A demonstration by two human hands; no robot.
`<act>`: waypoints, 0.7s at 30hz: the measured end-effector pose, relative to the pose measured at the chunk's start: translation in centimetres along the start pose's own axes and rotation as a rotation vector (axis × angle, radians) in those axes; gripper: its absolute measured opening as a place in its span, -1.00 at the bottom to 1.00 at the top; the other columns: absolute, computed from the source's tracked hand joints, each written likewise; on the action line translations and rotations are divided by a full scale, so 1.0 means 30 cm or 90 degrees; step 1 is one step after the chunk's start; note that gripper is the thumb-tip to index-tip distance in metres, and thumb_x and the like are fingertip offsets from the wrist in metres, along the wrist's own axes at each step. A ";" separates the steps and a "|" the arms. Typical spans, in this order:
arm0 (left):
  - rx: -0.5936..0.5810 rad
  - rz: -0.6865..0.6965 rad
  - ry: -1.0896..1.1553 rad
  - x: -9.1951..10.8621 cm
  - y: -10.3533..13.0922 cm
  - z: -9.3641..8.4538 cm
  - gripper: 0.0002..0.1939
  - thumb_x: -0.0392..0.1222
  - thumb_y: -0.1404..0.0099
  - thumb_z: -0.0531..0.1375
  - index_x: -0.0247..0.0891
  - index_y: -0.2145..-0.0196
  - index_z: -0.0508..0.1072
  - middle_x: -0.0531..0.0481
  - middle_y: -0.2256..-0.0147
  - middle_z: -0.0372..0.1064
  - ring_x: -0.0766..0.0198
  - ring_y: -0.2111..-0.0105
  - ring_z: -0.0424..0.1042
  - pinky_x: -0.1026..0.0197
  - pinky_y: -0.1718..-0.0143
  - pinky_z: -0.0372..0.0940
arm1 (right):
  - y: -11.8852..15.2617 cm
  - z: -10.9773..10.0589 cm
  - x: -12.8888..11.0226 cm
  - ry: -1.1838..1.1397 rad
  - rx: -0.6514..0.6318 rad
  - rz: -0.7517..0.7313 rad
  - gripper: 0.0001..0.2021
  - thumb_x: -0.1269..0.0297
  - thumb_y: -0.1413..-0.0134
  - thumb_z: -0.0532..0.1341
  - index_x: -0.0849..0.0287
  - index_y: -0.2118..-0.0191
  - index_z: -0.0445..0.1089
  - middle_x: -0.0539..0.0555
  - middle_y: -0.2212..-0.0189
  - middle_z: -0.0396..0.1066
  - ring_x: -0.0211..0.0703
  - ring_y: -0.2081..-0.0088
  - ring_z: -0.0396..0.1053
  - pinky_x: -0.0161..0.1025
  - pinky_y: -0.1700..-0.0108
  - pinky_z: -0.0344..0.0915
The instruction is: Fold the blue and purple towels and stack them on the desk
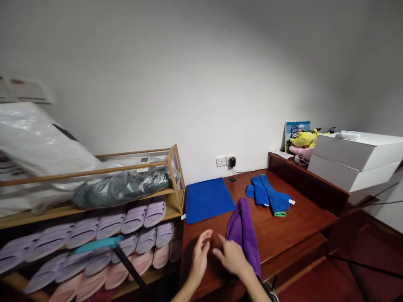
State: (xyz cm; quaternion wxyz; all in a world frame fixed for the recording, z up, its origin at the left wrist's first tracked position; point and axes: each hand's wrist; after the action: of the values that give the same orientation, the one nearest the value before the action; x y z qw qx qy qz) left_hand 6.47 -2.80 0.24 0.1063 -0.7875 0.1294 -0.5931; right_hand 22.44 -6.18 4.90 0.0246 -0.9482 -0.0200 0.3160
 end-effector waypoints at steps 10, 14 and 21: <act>-0.246 0.063 -0.257 0.070 0.099 -0.001 -0.34 -0.32 -0.09 0.01 -0.18 -0.19 0.15 -0.10 -0.24 0.04 0.10 -0.24 -0.02 -0.11 -0.21 -0.07 | 0.002 0.099 0.215 0.328 0.224 0.185 -0.52 0.24 -0.11 0.03 0.13 -0.17 0.19 0.31 -0.20 0.08 0.28 -0.07 0.20 0.14 -0.01 0.10; -0.395 0.134 -0.356 0.113 0.104 0.096 -0.21 -0.37 -0.08 -0.01 -0.18 -0.28 -0.10 -0.02 -0.32 -0.24 0.10 -0.29 -0.26 -0.16 -0.24 -0.24 | 0.053 0.122 0.239 0.091 0.295 0.195 -0.60 0.27 -0.05 0.04 0.11 -0.04 0.31 0.30 -0.05 0.24 0.18 0.05 0.28 0.08 0.03 0.14; -0.333 0.095 -0.541 0.071 0.106 0.161 -0.52 -0.22 -0.34 -0.18 -0.19 -0.17 0.18 -0.12 -0.15 0.17 0.05 -0.17 0.06 -0.10 -0.19 -0.08 | 0.059 0.018 0.288 -0.345 0.345 0.197 -0.65 0.05 0.20 0.14 0.13 0.26 0.35 0.07 0.34 0.45 -0.05 0.27 0.41 -0.18 0.19 0.31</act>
State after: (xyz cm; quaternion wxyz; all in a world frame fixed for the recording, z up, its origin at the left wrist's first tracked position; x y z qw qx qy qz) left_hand 11.43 -6.43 -0.16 -0.0092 -0.9481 0.2753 -0.1588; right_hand 29.05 -7.46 -0.81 0.2196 -0.7814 0.2014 0.5483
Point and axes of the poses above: each hand's wrist, its own y-axis away from the middle knuckle, its own z-axis out of the palm, x = y × z
